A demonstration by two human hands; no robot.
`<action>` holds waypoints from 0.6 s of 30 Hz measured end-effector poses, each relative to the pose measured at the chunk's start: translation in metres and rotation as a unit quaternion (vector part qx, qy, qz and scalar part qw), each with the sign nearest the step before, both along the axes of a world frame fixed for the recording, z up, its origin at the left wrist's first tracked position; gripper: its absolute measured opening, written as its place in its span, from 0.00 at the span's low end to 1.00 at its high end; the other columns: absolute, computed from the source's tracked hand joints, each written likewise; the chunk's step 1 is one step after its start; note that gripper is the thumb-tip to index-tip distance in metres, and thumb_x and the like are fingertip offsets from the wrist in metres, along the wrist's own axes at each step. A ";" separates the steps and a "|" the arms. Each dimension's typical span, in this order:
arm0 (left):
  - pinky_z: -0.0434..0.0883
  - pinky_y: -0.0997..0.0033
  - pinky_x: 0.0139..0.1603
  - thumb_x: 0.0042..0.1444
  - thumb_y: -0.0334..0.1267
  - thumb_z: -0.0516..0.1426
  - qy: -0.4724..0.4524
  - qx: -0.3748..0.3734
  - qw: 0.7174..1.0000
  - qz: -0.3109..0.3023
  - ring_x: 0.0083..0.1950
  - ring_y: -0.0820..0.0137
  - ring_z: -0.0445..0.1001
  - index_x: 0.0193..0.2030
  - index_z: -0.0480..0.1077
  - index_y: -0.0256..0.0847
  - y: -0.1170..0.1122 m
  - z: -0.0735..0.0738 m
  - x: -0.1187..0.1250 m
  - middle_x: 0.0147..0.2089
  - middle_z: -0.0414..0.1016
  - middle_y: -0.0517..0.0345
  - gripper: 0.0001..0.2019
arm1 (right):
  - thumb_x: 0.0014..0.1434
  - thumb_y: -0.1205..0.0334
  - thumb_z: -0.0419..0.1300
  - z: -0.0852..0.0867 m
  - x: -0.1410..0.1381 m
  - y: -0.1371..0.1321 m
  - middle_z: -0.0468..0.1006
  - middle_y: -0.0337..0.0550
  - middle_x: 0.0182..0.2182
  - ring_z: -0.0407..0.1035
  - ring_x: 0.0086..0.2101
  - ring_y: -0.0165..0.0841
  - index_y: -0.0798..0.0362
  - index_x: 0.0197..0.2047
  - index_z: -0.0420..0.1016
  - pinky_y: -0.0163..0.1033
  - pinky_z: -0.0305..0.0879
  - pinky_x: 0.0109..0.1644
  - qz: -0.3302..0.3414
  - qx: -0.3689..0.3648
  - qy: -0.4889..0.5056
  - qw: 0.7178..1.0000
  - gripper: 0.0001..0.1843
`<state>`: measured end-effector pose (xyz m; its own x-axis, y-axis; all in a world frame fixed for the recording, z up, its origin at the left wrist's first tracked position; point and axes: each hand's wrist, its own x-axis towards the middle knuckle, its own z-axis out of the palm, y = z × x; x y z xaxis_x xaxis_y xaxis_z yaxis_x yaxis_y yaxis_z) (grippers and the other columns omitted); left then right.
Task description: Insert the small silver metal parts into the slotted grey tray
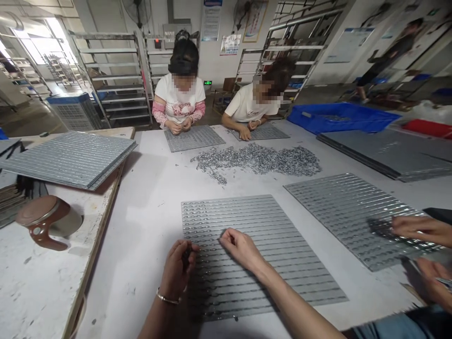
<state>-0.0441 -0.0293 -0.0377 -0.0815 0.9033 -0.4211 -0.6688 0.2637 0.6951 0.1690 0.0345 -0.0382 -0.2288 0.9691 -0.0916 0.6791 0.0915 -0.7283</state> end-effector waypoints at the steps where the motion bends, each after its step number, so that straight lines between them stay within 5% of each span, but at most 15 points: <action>1: 0.52 0.82 0.16 0.45 0.45 0.70 -0.002 -0.001 1.000 -0.001 0.22 0.80 0.61 0.36 0.69 0.37 0.000 -0.001 0.000 0.32 0.78 0.55 0.19 | 0.61 0.56 0.55 0.001 -0.001 0.000 0.74 0.36 0.25 0.68 0.28 0.32 0.50 0.28 0.70 0.35 0.59 0.34 0.016 0.007 -0.012 1.000 0.11; 8: 0.51 0.83 0.16 0.44 0.42 0.70 -0.009 -0.012 1.000 -0.027 0.22 0.81 0.61 0.37 0.70 0.37 0.000 -0.009 0.001 0.32 0.77 0.56 0.19 | 0.62 0.63 0.57 -0.009 -0.018 0.002 0.77 0.38 0.29 0.70 0.32 0.32 0.51 0.30 0.74 0.35 0.57 0.37 0.066 0.021 -0.083 0.994 0.09; 18: 0.52 0.84 0.16 0.44 0.43 0.71 -0.008 -0.018 1.000 -0.019 0.22 0.81 0.60 0.38 0.70 0.36 0.001 -0.011 0.000 0.32 0.77 0.55 0.20 | 0.60 0.62 0.59 -0.005 -0.016 0.005 0.78 0.37 0.27 0.70 0.30 0.31 0.51 0.29 0.75 0.33 0.55 0.35 0.036 -0.015 -0.058 0.998 0.08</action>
<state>-0.0443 -0.0281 -0.0491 -0.0399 0.8895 -0.4551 -0.6682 0.3149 0.6740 0.1527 0.0396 -0.0437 -0.2843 0.9468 -0.1507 0.7511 0.1222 -0.6488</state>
